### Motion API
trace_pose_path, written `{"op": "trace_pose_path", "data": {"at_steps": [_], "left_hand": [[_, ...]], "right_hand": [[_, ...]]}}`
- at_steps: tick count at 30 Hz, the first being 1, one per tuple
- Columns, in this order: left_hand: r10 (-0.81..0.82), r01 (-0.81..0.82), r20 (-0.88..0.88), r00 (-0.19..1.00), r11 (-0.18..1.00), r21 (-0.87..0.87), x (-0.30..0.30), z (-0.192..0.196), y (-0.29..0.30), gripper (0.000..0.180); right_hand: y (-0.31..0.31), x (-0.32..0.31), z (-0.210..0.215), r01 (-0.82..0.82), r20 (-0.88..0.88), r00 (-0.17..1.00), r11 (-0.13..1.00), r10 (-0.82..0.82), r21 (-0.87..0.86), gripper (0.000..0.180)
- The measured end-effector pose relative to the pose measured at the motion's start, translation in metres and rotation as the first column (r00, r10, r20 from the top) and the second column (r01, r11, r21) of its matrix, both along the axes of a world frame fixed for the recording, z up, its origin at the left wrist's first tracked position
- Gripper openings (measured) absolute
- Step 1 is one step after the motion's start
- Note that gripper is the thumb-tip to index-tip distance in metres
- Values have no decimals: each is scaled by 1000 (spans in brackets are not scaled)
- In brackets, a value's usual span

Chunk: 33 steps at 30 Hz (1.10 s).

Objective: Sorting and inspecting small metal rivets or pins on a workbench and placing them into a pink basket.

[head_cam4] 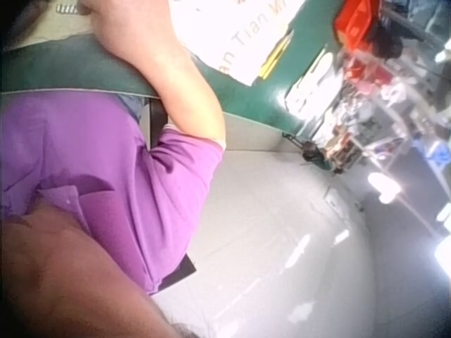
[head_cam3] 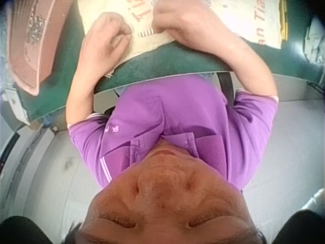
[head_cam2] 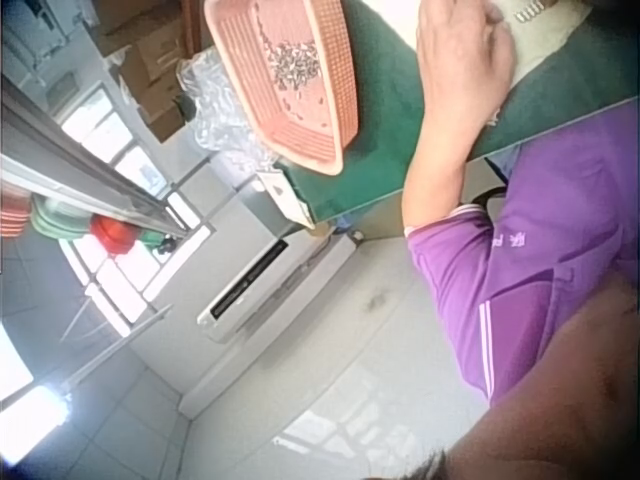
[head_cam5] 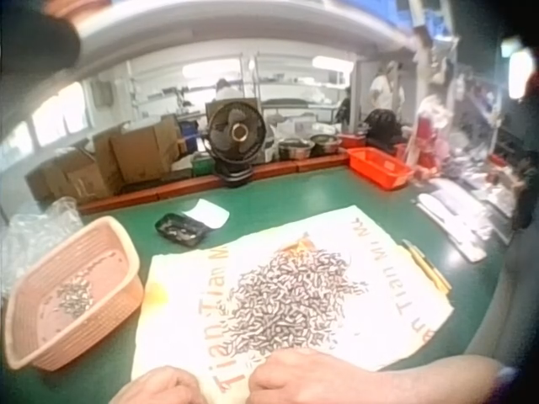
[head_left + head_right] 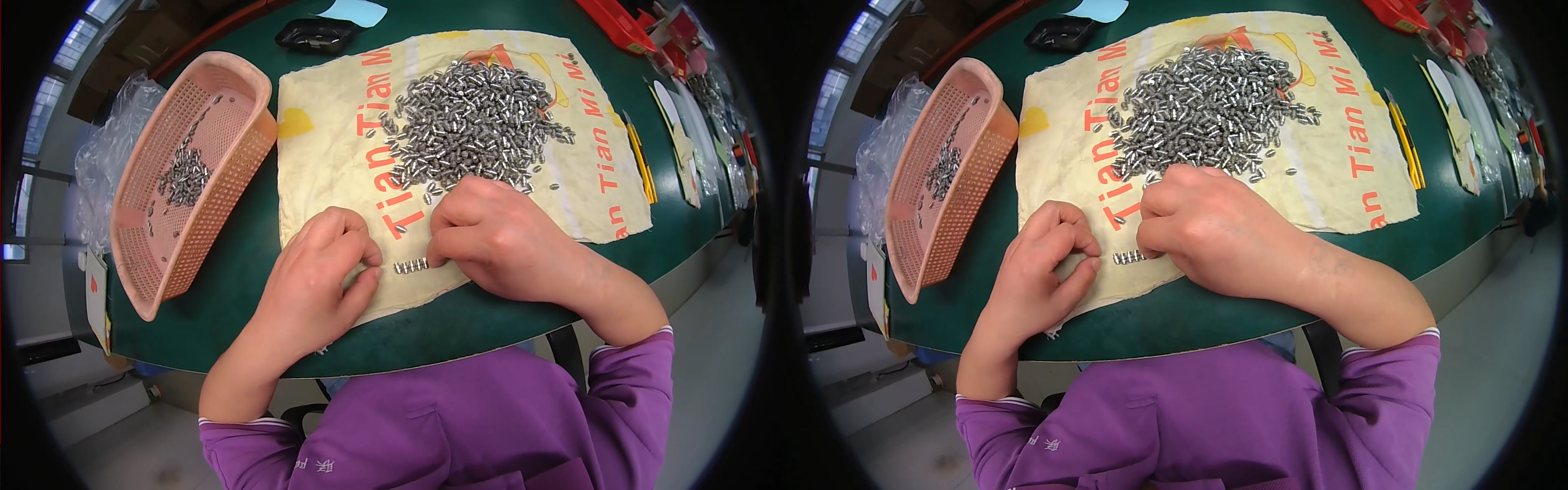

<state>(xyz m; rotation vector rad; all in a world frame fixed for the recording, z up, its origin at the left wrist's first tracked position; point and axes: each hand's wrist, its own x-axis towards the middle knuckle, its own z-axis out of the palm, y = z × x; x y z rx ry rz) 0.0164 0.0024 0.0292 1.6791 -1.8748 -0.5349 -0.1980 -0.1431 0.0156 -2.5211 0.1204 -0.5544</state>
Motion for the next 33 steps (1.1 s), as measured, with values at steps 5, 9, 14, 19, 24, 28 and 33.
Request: {"op": "trace_pose_path", "data": {"at_steps": [5, 9, 14, 19, 24, 28, 33], "left_hand": [[1, -2, 28, 1000, 1000, 29, 0, 6, 4, 18], [-7, 6, 33, 999, 999, 32, 0, 6, 4, 18], [-9, 6, 50, 999, 999, 50, 1, 9, 6, 18], [-13, 10, 57, 998, 999, 52, 2, 9, 6, 18], [-9, 5, 61, 998, 998, 63, 2, 10, 8, 17], [-27, 24, 53, 998, 998, 53, 1, 10, 6, 15], [-29, 28, 22, 999, 999, 42, 0, 7, 6, 17]], "right_hand": [[2, 1, 1, -8, -7, 1000, 1000, 8, -3, 15], [3, 1, -2, 13, -10, 1000, 1000, -13, -13, 25], [5, 3, -2, 2, -5, 1000, 1000, -2, -5, 25], [7, 3, -2, -2, -11, 1000, 1000, 2, -4, 26], [8, 3, -4, -3, -8, 1000, 1000, 3, 3, 28], [7, 2, 1, 4, -27, 1000, 1000, -4, -28, 29], [5, 1, -1, 7, -19, 1000, 998, -8, -67, 18]]}}
